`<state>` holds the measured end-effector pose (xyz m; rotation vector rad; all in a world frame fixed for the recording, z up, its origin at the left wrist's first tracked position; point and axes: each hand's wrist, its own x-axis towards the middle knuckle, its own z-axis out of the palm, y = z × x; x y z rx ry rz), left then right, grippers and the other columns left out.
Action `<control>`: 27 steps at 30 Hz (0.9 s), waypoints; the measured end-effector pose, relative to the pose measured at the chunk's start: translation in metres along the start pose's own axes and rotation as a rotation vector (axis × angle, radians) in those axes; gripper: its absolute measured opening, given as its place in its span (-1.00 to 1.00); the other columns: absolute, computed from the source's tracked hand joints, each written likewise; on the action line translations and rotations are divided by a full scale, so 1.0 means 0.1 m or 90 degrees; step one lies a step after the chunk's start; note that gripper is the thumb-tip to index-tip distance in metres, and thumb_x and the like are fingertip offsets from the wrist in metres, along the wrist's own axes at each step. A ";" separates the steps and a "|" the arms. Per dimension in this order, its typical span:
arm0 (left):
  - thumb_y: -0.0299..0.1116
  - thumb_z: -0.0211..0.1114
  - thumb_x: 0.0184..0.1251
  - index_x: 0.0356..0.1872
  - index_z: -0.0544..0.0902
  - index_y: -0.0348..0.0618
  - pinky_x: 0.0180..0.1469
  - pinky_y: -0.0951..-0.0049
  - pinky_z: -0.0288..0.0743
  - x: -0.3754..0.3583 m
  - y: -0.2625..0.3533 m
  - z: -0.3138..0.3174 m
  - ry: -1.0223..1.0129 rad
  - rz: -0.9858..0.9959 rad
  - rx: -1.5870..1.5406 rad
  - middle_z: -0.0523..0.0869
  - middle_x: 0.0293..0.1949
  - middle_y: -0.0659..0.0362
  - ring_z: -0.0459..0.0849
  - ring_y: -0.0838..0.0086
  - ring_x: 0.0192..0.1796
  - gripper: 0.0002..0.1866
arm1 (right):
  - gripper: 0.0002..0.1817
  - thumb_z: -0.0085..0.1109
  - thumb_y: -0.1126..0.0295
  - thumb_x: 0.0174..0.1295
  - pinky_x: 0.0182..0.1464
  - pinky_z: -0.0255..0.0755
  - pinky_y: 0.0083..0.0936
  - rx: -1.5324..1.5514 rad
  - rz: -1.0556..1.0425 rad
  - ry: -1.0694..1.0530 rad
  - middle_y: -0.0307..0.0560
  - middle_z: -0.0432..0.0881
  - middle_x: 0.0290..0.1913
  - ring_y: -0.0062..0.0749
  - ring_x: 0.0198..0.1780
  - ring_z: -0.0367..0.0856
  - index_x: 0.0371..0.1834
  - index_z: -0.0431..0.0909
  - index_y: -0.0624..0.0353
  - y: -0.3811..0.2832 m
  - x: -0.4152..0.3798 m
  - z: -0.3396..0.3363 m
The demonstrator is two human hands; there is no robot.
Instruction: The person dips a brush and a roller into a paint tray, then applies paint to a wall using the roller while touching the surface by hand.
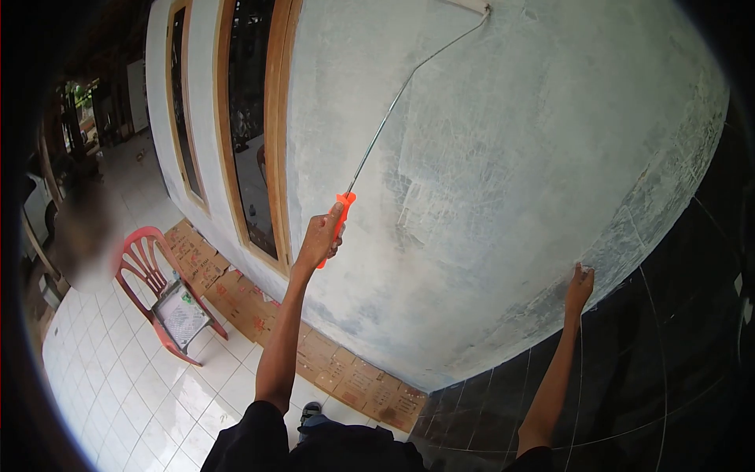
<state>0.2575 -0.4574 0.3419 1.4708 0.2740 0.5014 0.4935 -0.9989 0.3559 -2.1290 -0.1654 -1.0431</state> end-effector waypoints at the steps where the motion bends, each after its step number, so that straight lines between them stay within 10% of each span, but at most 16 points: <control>1: 0.30 0.02 0.31 -0.68 0.31 -0.04 -0.78 0.63 0.06 -0.01 -0.22 -0.06 -0.007 -0.005 -0.005 0.27 -0.80 0.37 0.20 0.72 -0.82 -0.38 | -0.63 0.02 0.20 0.38 -0.12 0.35 -0.22 0.031 0.001 0.014 0.17 0.48 -0.23 -0.05 -0.21 0.49 -0.18 0.39 0.42 -0.02 -0.01 0.02; 14: 0.03 0.05 0.44 -0.62 0.42 -0.08 -0.67 0.59 0.14 -1.84 -3.54 -0.89 0.005 -0.215 0.076 0.39 -0.73 0.34 0.32 0.68 -0.71 -0.52 | -0.60 0.01 0.15 0.39 -0.16 0.35 -0.22 -0.041 0.046 0.019 0.14 0.49 -0.29 -0.08 -0.26 0.49 -0.18 0.39 0.40 -0.01 -0.10 0.04; 18: 0.00 0.07 0.44 -0.59 0.45 -0.12 -0.62 0.58 0.18 -1.69 -3.41 -1.02 0.014 -0.177 0.095 0.40 -0.70 0.34 0.33 0.67 -0.66 -0.53 | -0.59 0.01 0.14 0.38 -0.15 0.35 -0.22 -0.061 0.047 0.023 0.13 0.50 -0.32 -0.09 -0.27 0.49 -0.20 0.38 0.39 -0.03 -0.06 0.04; 27: 0.05 0.08 0.42 -0.62 0.40 -0.11 -0.59 0.58 0.11 -0.57 -1.05 -0.34 -0.040 -0.041 0.118 0.32 -0.70 0.38 0.23 0.72 -0.63 -0.50 | -0.57 -0.01 0.11 0.39 -0.14 0.36 -0.27 -0.013 0.077 0.049 0.12 0.51 -0.32 -0.13 -0.29 0.47 -0.19 0.37 0.40 -0.50 -0.30 0.09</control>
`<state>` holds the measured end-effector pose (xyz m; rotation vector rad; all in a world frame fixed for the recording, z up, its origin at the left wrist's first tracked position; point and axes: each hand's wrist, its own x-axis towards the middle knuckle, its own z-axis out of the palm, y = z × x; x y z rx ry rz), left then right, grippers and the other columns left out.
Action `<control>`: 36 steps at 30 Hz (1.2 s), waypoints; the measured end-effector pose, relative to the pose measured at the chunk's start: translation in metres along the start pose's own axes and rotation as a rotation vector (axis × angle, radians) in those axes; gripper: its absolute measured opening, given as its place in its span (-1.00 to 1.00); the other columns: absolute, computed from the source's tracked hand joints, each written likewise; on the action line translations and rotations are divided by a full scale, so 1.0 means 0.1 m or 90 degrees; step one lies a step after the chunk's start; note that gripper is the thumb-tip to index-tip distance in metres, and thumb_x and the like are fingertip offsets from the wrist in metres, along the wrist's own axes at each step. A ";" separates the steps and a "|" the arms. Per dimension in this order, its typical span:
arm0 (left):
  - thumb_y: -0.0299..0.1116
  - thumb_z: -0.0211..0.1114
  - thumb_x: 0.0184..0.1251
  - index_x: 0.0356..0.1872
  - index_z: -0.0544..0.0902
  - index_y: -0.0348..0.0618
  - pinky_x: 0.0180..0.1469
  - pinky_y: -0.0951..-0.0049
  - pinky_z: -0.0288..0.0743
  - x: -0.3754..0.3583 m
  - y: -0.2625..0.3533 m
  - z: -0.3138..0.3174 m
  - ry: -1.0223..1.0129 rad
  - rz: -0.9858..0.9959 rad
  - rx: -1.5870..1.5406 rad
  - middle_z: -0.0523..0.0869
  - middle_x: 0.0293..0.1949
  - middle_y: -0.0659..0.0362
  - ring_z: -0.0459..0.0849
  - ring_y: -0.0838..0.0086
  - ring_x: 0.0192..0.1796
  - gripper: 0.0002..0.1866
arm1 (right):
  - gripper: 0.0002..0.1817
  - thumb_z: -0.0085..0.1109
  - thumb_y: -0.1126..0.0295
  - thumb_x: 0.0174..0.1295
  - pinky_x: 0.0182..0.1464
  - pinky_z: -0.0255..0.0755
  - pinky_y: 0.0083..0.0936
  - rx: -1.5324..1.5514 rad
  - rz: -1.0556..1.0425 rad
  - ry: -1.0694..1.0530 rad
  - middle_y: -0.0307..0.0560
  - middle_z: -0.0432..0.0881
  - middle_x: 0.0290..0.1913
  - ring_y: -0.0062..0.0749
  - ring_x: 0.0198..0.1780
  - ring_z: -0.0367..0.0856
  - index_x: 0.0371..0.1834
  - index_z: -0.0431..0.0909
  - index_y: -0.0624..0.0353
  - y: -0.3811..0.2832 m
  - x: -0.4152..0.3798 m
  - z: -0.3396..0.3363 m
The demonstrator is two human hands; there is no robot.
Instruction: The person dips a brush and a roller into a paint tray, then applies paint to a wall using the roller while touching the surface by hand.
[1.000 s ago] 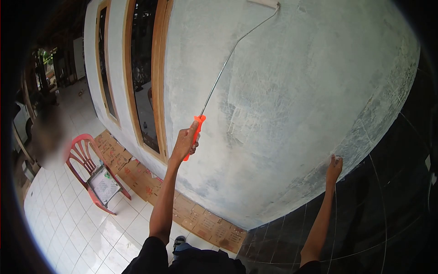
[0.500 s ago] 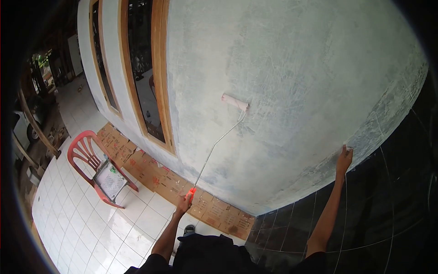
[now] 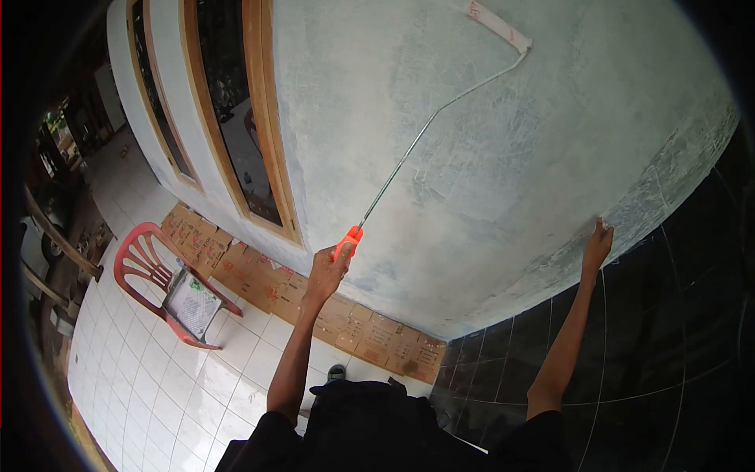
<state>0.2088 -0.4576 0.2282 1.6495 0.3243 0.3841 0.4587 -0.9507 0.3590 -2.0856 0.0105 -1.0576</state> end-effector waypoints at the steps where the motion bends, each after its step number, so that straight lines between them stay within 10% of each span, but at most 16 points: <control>1: 0.05 0.07 0.42 -0.63 0.38 -0.10 -0.59 0.58 0.11 0.02 0.08 0.06 -0.009 -0.009 -0.015 0.31 -0.70 0.38 0.23 0.72 -0.63 -0.49 | -0.56 -0.02 0.11 0.40 -0.14 0.36 -0.27 0.020 -0.005 0.025 0.11 0.51 -0.33 -0.14 -0.29 0.46 -0.19 0.36 0.40 -0.06 -0.07 0.02; 7: 0.02 0.04 0.45 -0.63 0.41 -0.10 -0.61 0.58 0.12 -0.28 -1.03 0.39 -0.028 -0.047 -0.060 0.34 -0.71 0.38 0.25 0.71 -0.66 -0.50 | -0.71 0.02 0.20 0.40 -0.45 0.29 -0.60 0.289 0.144 -0.068 -0.22 0.36 -0.46 -0.61 -0.51 0.32 -0.31 0.36 0.22 -0.12 -0.96 0.27; 20: 0.05 0.07 0.40 -0.56 0.55 -0.29 -0.55 0.37 0.31 -1.88 -2.94 -0.09 -0.008 -0.229 0.163 0.46 -0.73 0.21 0.43 0.57 -0.62 -0.45 | -0.73 -0.02 0.25 0.42 -0.50 0.27 -0.58 0.277 0.393 -0.421 -0.29 0.33 -0.60 -0.64 -0.59 0.32 -0.42 0.33 0.16 -0.33 -3.94 0.79; 36: -0.14 0.18 0.39 -0.19 0.36 -0.20 -0.64 0.54 0.39 -0.50 -0.29 1.07 -0.215 -0.147 -0.299 0.55 -0.45 0.15 0.48 0.57 -0.66 -0.67 | -0.61 -0.26 0.10 0.50 -0.24 0.34 -0.63 0.492 0.406 -0.551 -0.29 0.47 -0.34 -0.64 -0.33 0.39 -0.06 0.44 0.20 -1.57 -3.71 0.68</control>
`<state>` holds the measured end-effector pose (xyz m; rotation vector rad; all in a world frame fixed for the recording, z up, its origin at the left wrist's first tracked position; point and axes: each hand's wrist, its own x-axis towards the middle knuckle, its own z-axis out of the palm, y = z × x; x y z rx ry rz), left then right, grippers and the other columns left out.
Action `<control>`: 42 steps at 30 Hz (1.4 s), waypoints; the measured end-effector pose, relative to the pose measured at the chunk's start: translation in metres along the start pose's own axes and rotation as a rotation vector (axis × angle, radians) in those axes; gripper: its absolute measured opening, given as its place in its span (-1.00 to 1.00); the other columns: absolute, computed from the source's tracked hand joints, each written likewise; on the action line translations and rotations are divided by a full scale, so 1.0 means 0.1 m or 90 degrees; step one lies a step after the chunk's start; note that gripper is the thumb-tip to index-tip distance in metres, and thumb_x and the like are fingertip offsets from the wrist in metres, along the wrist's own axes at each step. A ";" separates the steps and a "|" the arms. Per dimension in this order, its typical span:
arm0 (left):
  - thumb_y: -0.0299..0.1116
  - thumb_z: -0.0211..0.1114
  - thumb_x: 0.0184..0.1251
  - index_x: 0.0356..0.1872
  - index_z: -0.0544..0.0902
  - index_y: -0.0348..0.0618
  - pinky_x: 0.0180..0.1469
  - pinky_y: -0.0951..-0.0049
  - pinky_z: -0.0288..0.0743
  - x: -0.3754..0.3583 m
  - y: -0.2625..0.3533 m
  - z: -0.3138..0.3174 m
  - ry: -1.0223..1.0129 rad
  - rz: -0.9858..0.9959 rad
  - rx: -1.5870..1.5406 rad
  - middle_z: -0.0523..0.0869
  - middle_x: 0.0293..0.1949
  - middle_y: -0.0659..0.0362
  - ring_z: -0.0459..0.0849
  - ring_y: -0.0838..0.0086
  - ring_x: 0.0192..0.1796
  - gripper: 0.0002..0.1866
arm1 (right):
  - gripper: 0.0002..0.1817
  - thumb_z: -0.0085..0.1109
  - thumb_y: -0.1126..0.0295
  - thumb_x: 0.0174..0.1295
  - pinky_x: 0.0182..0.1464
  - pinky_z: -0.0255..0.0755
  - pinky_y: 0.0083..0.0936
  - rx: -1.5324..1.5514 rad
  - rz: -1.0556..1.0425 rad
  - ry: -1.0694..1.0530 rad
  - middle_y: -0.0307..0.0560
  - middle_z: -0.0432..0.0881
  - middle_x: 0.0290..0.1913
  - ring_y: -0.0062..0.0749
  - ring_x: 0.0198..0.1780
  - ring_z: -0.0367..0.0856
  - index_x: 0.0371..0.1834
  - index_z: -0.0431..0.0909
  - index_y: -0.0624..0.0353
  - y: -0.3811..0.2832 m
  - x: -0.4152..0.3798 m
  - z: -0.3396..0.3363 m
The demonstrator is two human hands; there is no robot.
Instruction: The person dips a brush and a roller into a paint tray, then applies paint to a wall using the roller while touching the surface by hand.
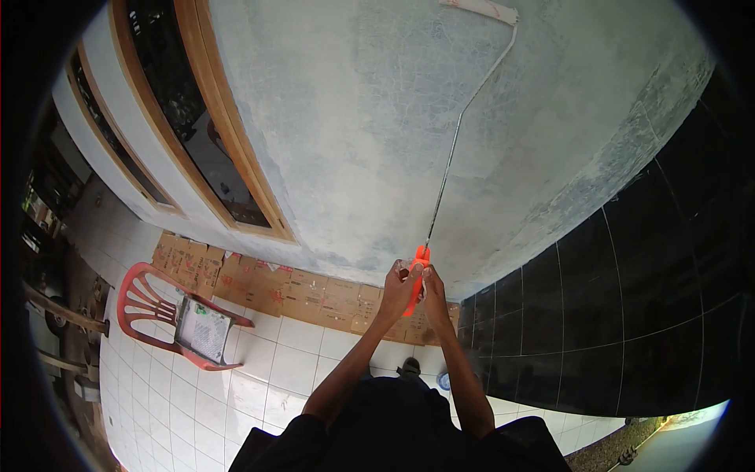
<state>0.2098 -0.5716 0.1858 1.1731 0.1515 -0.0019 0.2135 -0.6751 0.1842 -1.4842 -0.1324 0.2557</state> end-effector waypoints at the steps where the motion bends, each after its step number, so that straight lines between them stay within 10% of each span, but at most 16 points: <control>1: -0.14 0.18 0.39 -0.19 0.36 -0.20 -0.64 0.54 0.39 0.01 -0.06 -0.03 -0.006 0.002 0.002 0.55 -0.45 0.15 0.48 0.57 -0.66 -0.67 | -0.59 -0.27 0.10 0.50 -0.18 0.36 -0.60 -0.015 0.006 0.031 -0.27 0.49 -0.30 -0.61 -0.30 0.41 -0.05 0.45 0.22 -0.06 -0.01 0.02; 8: 0.15 0.10 0.35 0.13 0.13 -0.32 -0.05 0.31 0.58 -0.17 -0.86 -0.87 -0.064 -0.196 -0.031 0.40 0.05 -0.04 0.52 0.31 0.09 -0.29 | -0.61 -0.28 0.14 0.50 -0.26 0.39 -0.51 -0.131 -0.094 0.162 -0.17 0.53 -0.36 -0.51 -0.36 0.47 -0.04 0.43 0.24 0.85 -0.28 0.13; 13: 0.09 0.12 0.35 0.12 0.22 -0.32 -0.11 0.36 0.57 -0.45 -0.74 -1.64 0.051 -0.213 0.172 0.50 0.03 -0.08 0.62 0.29 -0.05 -0.35 | -0.65 -0.28 0.15 0.49 -0.37 0.34 -0.54 0.019 0.092 0.133 -0.23 0.39 -0.55 -0.55 -0.50 0.39 -0.27 0.37 0.18 1.91 -0.79 -0.02; 21: -0.06 0.18 0.36 0.11 0.33 -0.31 -0.10 0.41 0.51 -0.01 0.02 -2.27 0.178 -0.027 0.371 0.56 -0.05 0.03 0.61 0.37 -0.05 -0.46 | -0.67 -0.13 0.17 0.44 -0.47 0.32 -0.42 -0.136 0.091 0.264 -0.09 0.45 -0.59 -0.42 -0.54 0.47 -0.24 0.42 0.27 2.25 -1.04 -0.23; 24: -0.13 0.23 0.34 0.18 0.30 -0.35 -0.04 0.41 0.48 0.24 0.59 -2.25 0.208 0.073 0.390 0.53 -0.01 0.01 0.59 0.35 -0.02 -0.42 | -0.68 -0.09 0.23 0.41 -0.52 0.28 -0.37 -0.220 -0.109 0.325 0.04 0.45 -0.66 -0.27 -0.62 0.45 -0.19 0.44 0.34 1.75 -0.59 -0.08; 31: -0.26 0.24 0.31 0.32 0.21 -0.34 0.09 0.29 0.38 1.00 1.93 -2.37 0.247 0.309 0.516 0.42 0.12 -0.09 0.44 0.29 0.08 -0.36 | -0.68 -0.11 0.20 0.44 -0.56 0.25 -0.53 -0.024 -0.130 0.248 -0.18 0.37 -0.68 -0.55 -0.66 0.34 -0.33 0.39 0.26 -0.14 0.18 0.43; 42: -0.50 0.18 0.09 0.41 -0.05 -0.36 0.47 0.12 -0.01 1.68 3.28 -2.58 0.329 0.702 0.812 0.03 0.43 -0.11 0.02 0.03 0.47 -0.15 | -0.66 -0.20 0.12 0.48 -0.56 0.20 -0.68 -0.032 -0.001 0.261 -0.36 0.32 -0.57 -0.71 -0.60 0.26 -0.30 0.41 0.14 1.94 -0.37 0.96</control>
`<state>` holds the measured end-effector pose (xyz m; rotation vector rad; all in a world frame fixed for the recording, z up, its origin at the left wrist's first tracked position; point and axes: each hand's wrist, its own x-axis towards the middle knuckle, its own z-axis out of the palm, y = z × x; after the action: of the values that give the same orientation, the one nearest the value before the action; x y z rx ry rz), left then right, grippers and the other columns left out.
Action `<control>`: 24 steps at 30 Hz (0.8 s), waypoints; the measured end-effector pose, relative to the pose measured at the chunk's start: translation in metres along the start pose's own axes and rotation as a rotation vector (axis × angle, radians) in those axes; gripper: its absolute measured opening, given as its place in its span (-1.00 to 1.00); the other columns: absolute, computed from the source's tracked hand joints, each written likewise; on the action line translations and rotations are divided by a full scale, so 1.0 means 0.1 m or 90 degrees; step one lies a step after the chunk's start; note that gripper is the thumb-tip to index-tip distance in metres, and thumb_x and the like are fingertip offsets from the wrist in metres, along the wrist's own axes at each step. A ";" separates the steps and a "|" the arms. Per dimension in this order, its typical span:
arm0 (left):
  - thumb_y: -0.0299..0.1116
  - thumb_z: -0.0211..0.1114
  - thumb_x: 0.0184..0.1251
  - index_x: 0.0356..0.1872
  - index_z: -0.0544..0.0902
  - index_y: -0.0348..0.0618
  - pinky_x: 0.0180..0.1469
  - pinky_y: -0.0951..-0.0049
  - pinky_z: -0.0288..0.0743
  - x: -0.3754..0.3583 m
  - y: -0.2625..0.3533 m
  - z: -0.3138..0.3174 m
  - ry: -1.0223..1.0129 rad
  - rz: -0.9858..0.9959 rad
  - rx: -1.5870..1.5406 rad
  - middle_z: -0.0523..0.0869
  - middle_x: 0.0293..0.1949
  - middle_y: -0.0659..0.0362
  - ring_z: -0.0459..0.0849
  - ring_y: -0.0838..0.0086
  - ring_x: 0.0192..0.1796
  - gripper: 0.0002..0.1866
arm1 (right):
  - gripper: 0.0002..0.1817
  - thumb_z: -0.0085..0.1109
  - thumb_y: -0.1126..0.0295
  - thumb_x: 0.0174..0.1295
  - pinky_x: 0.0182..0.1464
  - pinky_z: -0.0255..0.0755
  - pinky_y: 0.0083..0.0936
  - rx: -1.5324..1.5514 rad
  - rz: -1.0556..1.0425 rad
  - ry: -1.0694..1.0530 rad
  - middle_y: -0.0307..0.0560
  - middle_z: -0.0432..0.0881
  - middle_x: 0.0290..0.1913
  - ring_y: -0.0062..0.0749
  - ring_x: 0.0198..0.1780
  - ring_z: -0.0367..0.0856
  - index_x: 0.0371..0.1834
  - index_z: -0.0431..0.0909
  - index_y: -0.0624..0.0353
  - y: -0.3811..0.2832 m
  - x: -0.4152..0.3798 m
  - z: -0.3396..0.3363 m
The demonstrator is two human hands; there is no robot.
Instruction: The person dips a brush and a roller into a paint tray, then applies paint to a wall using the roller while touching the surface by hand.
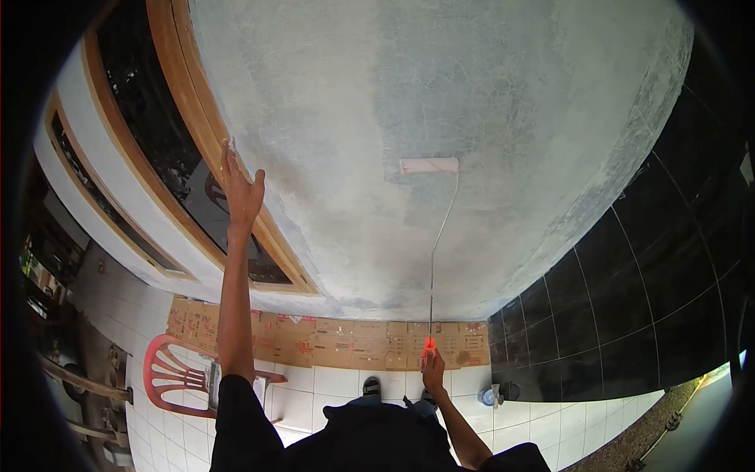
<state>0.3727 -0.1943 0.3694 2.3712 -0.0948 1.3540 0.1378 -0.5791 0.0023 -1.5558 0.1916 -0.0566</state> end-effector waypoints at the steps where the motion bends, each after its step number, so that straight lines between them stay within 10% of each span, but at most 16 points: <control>1: -0.50 0.18 0.09 0.41 -0.05 -0.36 0.47 0.12 -0.01 0.02 -0.03 0.00 -0.001 0.004 -0.004 0.03 0.43 -0.11 0.02 0.03 0.47 -0.15 | -0.65 -0.19 0.11 0.47 -0.56 0.20 -0.69 -0.023 -0.015 0.032 -0.35 0.34 -0.57 -0.71 -0.60 0.27 -0.31 0.41 0.14 0.19 -0.10 -0.02; 13: -0.50 0.22 0.05 0.42 -0.04 -0.34 0.44 0.12 0.02 0.17 -0.28 0.07 0.048 0.014 -0.033 -0.03 0.46 -0.12 0.01 0.01 0.48 -0.11 | -0.61 -0.21 0.11 0.48 -0.58 0.22 -0.66 0.136 -0.098 0.057 -0.35 0.34 -0.61 -0.72 -0.62 0.28 -0.34 0.43 0.19 -1.87 0.31 0.82; 24: -0.52 0.24 0.04 0.44 -0.09 -0.33 0.45 0.14 -0.03 0.12 -0.59 0.16 0.008 0.045 -0.018 -0.02 0.47 -0.13 0.04 0.01 0.47 -0.07 | -0.61 -0.17 0.11 0.47 -0.57 0.21 -0.65 0.063 0.021 0.074 -0.32 0.36 -0.61 -0.69 -0.62 0.31 -0.37 0.43 0.18 0.00 -0.24 0.37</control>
<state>0.4070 -0.1442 0.3544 2.3558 -0.1942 1.3905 0.1205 -0.5385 0.0044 -1.4516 0.3012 -0.1285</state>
